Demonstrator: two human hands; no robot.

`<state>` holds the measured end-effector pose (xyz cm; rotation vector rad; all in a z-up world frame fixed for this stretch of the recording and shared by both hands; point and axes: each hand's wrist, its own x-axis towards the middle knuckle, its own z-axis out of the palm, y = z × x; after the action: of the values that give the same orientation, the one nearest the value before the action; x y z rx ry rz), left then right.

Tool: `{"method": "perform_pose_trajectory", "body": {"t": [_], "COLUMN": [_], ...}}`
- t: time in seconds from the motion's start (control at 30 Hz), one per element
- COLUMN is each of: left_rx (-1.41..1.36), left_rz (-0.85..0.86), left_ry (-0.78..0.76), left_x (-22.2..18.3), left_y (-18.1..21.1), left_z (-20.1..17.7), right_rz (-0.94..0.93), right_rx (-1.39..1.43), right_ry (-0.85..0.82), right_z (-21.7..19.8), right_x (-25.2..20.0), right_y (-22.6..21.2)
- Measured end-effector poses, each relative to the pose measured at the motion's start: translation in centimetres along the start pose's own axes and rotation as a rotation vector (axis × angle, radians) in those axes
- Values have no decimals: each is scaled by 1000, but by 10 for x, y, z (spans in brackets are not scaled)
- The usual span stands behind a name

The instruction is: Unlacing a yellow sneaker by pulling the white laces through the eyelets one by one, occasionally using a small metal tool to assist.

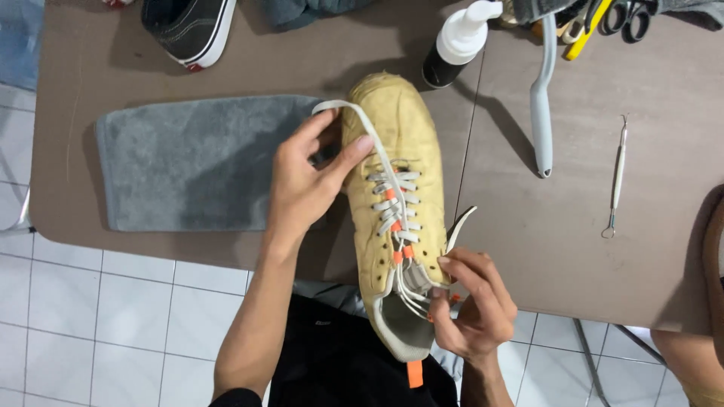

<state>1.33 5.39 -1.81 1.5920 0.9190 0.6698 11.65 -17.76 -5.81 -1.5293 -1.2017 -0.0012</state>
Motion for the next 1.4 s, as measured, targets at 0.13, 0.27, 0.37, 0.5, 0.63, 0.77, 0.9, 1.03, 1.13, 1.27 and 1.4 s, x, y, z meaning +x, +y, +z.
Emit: {"method": "perform_pose_trajectory", "body": {"t": [0.13, 0.27, 0.37, 0.5, 0.63, 0.77, 0.9, 1.03, 1.13, 1.27, 1.4], "left_rx": [-123, -112, -239, -186, -252, -205, -250, -185, -86, 159, 413], "left_rz": [-219, -173, -265, -300, -261, -110, -161, -80, -64, 165, 286], "left_ry": [-20, 1, -58, -67, -49, -36, -92, -138, -157, -239, -325], "left_x": [7, 20, 22, 25, 26, 21, 13, 1, -23, -57, -72], "left_y": [-4, -28, -27, -27, -33, -30, -25, -21, -2, 21, 39], "left_z": [-11, -20, -25, -26, -21, -8, 9, 17, 14, 13, 16], "right_rz": [-37, -52, -68, -65, -70, -27, -10, 73, 125, 233, 221], "right_rx": [-18, -38, -6, 2, 0, -24, -44, -25, 11, 126, 78], "right_ry": [-9, -31, -34, -21, -32, -27, -61, -14, -26, -86, -144], "right_z": [1, -2, -1, 1, 0, -1, -1, 0, -3, -11, -8], "right_x": [-3, -7, -4, -5, -3, -2, -6, 7, 13, 32, 64], "right_y": [-2, -1, -3, -5, -3, -6, 0, -2, -5, -9, -14]}}
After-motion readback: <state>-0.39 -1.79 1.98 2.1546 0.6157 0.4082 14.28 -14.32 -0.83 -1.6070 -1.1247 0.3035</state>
